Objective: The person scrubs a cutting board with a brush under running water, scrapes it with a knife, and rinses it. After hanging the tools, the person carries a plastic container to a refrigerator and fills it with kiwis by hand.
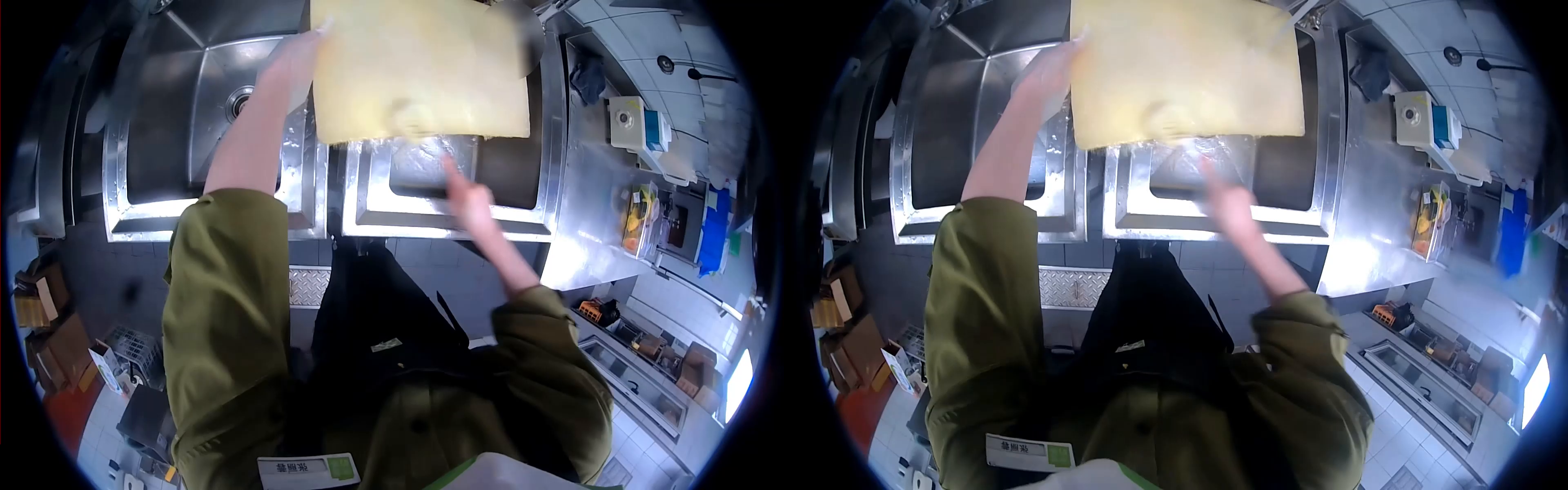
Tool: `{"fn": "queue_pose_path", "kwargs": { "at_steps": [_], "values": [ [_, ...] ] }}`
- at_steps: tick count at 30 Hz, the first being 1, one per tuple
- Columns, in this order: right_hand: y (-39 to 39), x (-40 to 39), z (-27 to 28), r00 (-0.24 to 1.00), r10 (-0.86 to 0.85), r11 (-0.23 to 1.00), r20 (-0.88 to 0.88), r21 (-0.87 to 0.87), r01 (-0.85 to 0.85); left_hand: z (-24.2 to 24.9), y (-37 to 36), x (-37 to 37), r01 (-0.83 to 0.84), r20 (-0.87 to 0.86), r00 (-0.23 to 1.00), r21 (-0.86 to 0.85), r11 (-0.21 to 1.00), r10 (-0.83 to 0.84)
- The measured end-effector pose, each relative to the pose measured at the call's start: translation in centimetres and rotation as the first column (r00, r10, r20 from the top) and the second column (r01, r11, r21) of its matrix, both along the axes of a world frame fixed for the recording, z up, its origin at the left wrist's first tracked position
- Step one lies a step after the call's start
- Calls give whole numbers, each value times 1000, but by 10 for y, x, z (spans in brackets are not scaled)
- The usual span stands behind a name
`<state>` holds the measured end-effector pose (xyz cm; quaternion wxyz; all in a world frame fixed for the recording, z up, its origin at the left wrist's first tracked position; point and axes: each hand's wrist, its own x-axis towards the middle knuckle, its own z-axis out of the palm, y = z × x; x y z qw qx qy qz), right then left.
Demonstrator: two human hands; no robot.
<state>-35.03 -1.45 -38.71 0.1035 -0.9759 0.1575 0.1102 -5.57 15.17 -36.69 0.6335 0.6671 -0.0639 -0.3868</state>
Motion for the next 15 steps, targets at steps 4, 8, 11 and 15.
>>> {"fn": "queue_pose_path", "kwargs": {
  "at_steps": [4, 8, 11, 15],
  "values": [
    [-100, 73, -38, 881, -386, 907, 274, 288, 308, -55, -6, 24, -51, -153, 987, -65, 997, 40],
    [9, 103, -36, 895, -76, 959, 440, 279, -56, -28, -4, 14, -160, -198, 971, -114, 980, 136],
    [15, 21, -5, 995, -44, 986, 87, 162, 29, -43, 1, 17, -115, -182, 980, -153, 982, 87],
    [-67, 98, -9, 897, -288, 934, 337, 307, 184, -24, 2, 6, -141, -169, 978, -127, 982, 119]
  ]
}}
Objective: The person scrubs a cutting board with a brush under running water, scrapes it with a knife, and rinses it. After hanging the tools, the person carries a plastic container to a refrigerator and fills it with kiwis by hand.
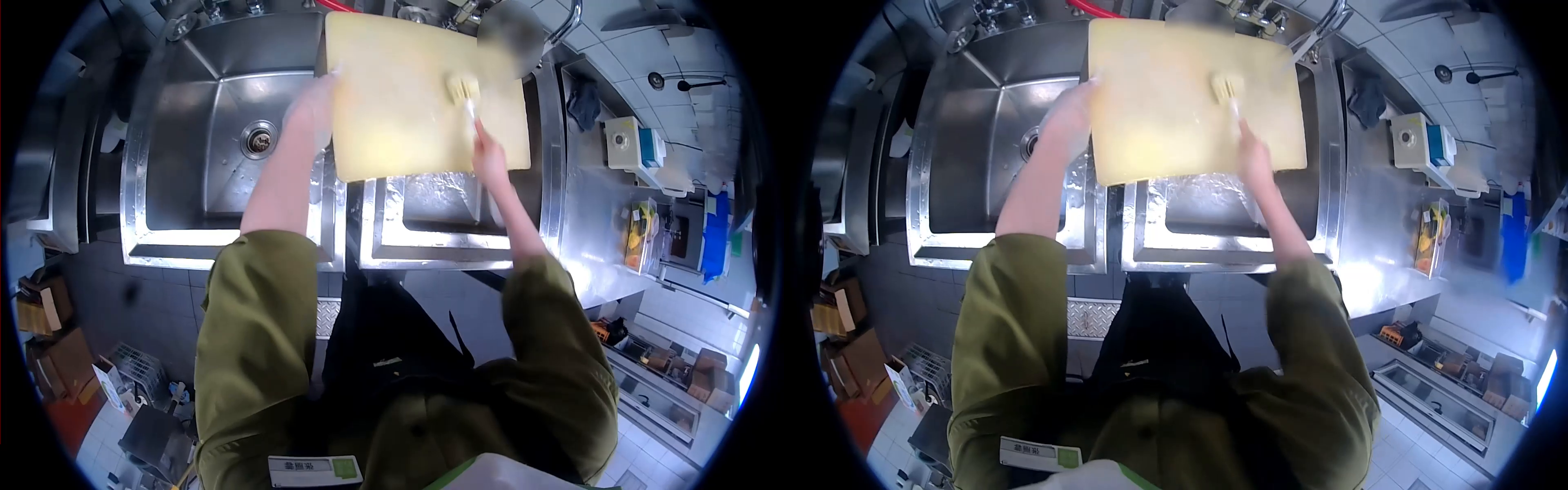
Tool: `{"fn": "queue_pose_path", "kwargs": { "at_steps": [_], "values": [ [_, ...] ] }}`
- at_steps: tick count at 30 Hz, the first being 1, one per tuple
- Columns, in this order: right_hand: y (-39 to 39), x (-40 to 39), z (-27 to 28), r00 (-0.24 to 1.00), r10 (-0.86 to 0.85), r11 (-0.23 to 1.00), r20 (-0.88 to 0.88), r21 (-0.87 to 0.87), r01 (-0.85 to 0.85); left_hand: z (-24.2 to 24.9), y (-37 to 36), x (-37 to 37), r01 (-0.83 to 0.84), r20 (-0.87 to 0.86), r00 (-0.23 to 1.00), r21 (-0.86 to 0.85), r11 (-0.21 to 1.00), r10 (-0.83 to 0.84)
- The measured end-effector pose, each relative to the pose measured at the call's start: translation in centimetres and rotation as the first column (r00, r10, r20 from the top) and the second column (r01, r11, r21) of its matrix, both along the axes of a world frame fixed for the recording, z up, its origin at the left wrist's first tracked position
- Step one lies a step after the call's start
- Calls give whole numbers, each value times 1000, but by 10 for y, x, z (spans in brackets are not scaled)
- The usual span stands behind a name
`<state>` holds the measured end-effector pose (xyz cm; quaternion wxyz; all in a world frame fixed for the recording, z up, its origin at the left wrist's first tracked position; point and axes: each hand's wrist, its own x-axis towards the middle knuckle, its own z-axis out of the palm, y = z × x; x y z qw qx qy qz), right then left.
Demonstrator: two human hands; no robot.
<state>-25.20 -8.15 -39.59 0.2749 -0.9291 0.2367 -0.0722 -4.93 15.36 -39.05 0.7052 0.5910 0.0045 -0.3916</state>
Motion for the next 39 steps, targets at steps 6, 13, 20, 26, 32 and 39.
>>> {"fn": "queue_pose_path", "kwargs": {
  "at_steps": [6, 13, 20, 26, 32, 39],
  "values": [
    [93, 19, -20, 913, 373, 924, 167, -159, -348, -89, -8, 44, 171, 361, 915, 56, 984, -179],
    [46, 114, -16, 967, 216, 974, 133, -93, -205, -80, -5, 39, 272, 411, 881, -34, 962, -235],
    [108, 25, -10, 943, 333, 898, -22, -298, -325, -69, -13, 22, -70, -183, 983, -317, 946, 11],
    [101, 85, -5, 936, 351, 928, -10, -133, -349, -35, -3, 21, 85, 121, 987, 154, 984, -104],
    [101, 80, -4, 960, 265, 944, -86, -178, -277, -24, -5, 7, -155, -207, 972, -232, 960, 107],
    [139, 52, 8, 963, 259, 966, -75, 6, -259, -11, 16, 11, -125, 723, 310, 674, 728, -617]
  ]
}}
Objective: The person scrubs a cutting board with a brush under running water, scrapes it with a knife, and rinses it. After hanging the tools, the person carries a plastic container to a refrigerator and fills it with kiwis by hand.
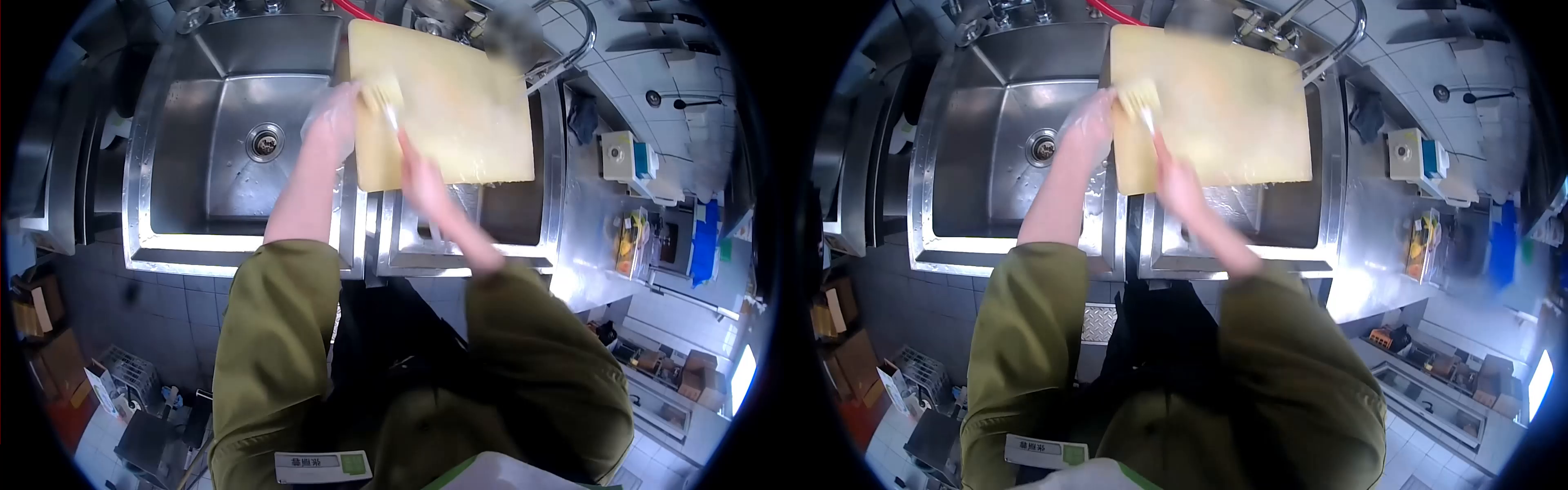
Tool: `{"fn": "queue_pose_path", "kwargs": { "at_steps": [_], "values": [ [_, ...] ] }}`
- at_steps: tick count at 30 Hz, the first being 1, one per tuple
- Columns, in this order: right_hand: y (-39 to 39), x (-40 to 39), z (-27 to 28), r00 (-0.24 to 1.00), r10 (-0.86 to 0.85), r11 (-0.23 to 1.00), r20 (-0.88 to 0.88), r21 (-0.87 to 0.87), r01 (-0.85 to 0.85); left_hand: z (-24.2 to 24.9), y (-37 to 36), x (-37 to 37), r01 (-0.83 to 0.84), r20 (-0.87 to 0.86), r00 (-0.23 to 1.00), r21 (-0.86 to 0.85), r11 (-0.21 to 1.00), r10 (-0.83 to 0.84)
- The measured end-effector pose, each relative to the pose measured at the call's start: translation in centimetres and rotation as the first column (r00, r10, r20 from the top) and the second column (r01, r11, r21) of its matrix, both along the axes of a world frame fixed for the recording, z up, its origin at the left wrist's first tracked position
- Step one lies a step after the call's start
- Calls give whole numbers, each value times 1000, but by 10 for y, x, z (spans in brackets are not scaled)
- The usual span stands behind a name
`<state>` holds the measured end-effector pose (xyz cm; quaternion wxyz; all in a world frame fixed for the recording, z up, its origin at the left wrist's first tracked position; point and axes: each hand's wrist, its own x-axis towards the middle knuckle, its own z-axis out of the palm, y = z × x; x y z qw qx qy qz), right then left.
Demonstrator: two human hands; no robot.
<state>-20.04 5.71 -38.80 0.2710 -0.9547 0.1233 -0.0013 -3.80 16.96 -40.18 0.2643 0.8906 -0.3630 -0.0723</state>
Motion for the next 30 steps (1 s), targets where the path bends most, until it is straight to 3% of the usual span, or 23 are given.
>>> {"fn": "queue_pose_path", "kwargs": {
  "at_steps": [3, 5, 6, 7, 8, 9, 10, 11, 13, 14, 17, 19, 20, 22, 25, 26, 28, 30],
  "values": [
    [17, -110, 1, 998, 37, 999, 41, -31, -36, -4, 0, 9, -52, -200, 980, -162, 985, 19],
    [3, -62, 12, 996, -14, 993, -94, -119, 3, -33, -2, 10, -63, -247, 969, -349, 935, -27],
    [-10, -23, -1, 996, 25, 991, 86, -129, -14, -44, -6, 14, -89, -370, 926, -393, 915, -69],
    [-7, -11, -2, 994, -7, 997, 110, -79, 16, -55, -9, 19, -128, -485, 868, -428, 895, -108],
    [-1, 2, -1, 990, -35, 999, 139, -24, 39, -59, -12, 32, -180, -667, 730, -401, 898, -151],
    [6, 8, -2, 983, -70, 997, 171, 35, 65, -36, -6, 24, -35, -430, 898, -274, 961, -90],
    [23, -22, -2, 998, -45, 998, 51, 46, 42, -13, 0, 15, 31, -139, 989, -101, 994, -45],
    [44, -67, 0, 997, -23, 998, -69, 54, 27, -11, -2, 15, 76, -151, 984, -126, 989, -94],
    [53, -137, -2, 999, 41, 999, -26, 6, -41, -11, -9, 20, 166, -160, 967, -187, 968, -196],
    [37, -153, 0, 995, -71, 996, -65, -54, 68, 8, -8, 5, 55, -270, 954, -277, 959, -132],
    [-39, -183, -2, 893, -429, 901, -136, -137, 412, 38, -15, -1, 37, -190, 981, 25, 999, -32],
    [-48, -161, -12, 902, -423, 906, -85, -8, 424, 24, -11, -8, -37, -285, 958, -242, 970, -35],
    [-28, -155, -30, 905, -339, 941, -257, -77, 330, 20, -12, -10, -77, -330, 942, -371, 925, -54],
    [8, -151, -3, 922, -354, 909, -158, 174, 379, 46, -13, -21, -100, -443, 896, -128, 987, 34],
    [-23, -162, -11, 935, -290, 957, -205, -44, 288, 50, -14, -20, 58, -189, 980, -55, 997, -67],
    [-71, -173, -17, 925, -345, 915, -158, -277, 294, 47, -16, -17, 44, -178, 982, -58, 997, -54],
    [-142, -178, -21, 837, -547, 811, 12, -240, 533, 36, -21, -13, -2, -151, 988, -68, 998, -9],
    [-127, -170, -43, 872, -488, 851, 37, -203, 485, 39, -29, -20, -322, -578, 803, -216, 922, 146]
  ]
}}
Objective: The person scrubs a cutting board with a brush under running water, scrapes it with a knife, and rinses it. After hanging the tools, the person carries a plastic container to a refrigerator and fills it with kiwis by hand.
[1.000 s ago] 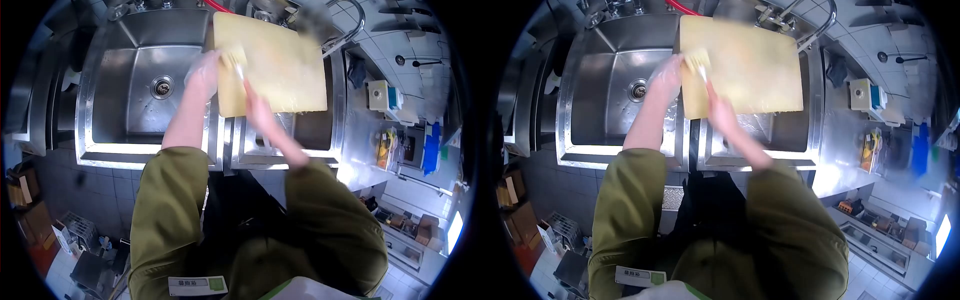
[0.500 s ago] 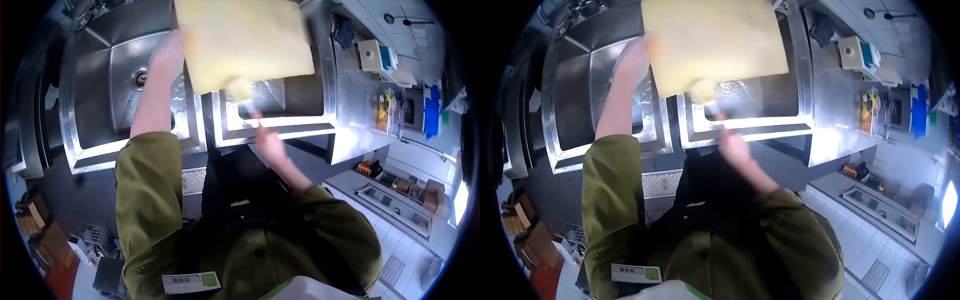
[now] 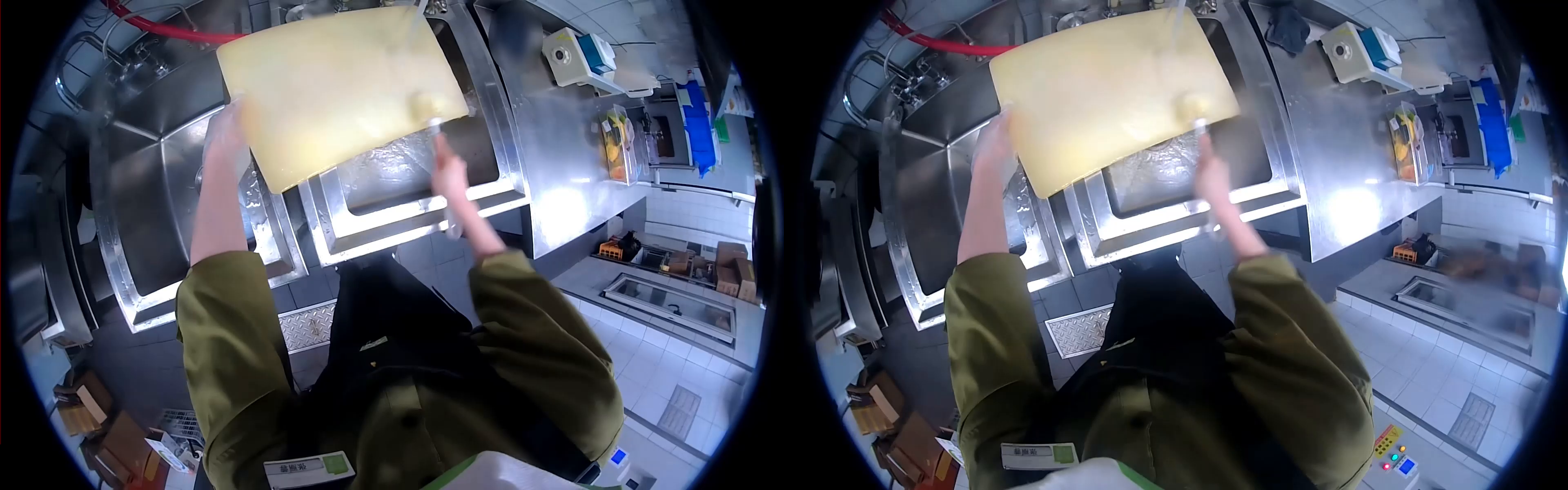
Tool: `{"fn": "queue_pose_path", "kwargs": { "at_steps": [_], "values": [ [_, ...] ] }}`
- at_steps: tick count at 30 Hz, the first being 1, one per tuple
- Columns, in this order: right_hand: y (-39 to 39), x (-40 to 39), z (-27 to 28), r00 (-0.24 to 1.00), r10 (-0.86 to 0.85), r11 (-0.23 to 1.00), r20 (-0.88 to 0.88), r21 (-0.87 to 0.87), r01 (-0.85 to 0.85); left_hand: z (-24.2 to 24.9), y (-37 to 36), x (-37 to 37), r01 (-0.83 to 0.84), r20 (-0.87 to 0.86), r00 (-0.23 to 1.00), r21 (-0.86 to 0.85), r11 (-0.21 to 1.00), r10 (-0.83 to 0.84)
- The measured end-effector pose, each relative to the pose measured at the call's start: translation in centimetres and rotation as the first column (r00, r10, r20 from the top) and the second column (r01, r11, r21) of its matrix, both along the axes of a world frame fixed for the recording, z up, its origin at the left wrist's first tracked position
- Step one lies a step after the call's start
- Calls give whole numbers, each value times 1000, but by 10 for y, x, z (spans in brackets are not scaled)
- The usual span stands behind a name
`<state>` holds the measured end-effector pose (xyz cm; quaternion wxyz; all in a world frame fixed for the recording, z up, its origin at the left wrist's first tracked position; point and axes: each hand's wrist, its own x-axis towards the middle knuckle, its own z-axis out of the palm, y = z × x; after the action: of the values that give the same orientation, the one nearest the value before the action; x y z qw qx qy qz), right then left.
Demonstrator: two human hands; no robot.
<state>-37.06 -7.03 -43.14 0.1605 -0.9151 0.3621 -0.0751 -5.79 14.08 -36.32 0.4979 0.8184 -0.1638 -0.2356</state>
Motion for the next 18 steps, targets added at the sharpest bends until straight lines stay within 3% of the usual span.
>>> {"fn": "queue_pose_path", "kwargs": {
  "at_steps": [1, 4, 7, 8, 9, 10, 11, 13, 14, 16, 18],
  "values": [
    [37, 9, -10, 998, 67, 998, -13, -10, -67, 0, -2, -3, -150, -228, 966, -101, 984, 124],
    [138, 52, 5, 914, 361, 919, 186, 95, -382, -29, -2, 12, -215, -370, 922, -248, 944, 113],
    [63, 64, 1, 954, 287, 955, -84, -50, -291, -34, -5, 17, -173, -312, 943, -172, 970, 113],
    [13, 51, -17, 980, 190, 980, -50, -50, -193, -28, -4, 10, -83, -202, 977, -64, 995, 68],
    [-13, 40, 12, 999, 54, 998, 1, 28, -54, -14, -4, 5, -7, -91, 996, 48, 999, 11],
    [-25, 24, 24, 996, 72, 997, 43, -8, -72, -4, -4, 4, 58, 19, 998, 165, 985, -62],
    [-26, 2, 14, 999, 48, 987, 17, 153, -50, -6, -2, 8, 82, 31, 996, 182, 980, -89],
    [14, -18, -25, 954, 246, 965, 174, 53, -258, -23, -9, 12, 121, 47, 990, 189, 974, -132],
    [49, 2, 1, 905, 356, 924, 235, 57, -378, -22, -11, 10, 99, 38, 993, 215, 972, -109],
    [78, 57, 40, 877, 469, 820, 98, 319, -475, -16, -10, 8, 50, 39, 997, 286, 957, -64],
    [51, 113, 13, 842, 530, 847, 103, -7, -532, -23, -12, 15, -18, 96, 995, 297, 955, -11]
  ]
}}
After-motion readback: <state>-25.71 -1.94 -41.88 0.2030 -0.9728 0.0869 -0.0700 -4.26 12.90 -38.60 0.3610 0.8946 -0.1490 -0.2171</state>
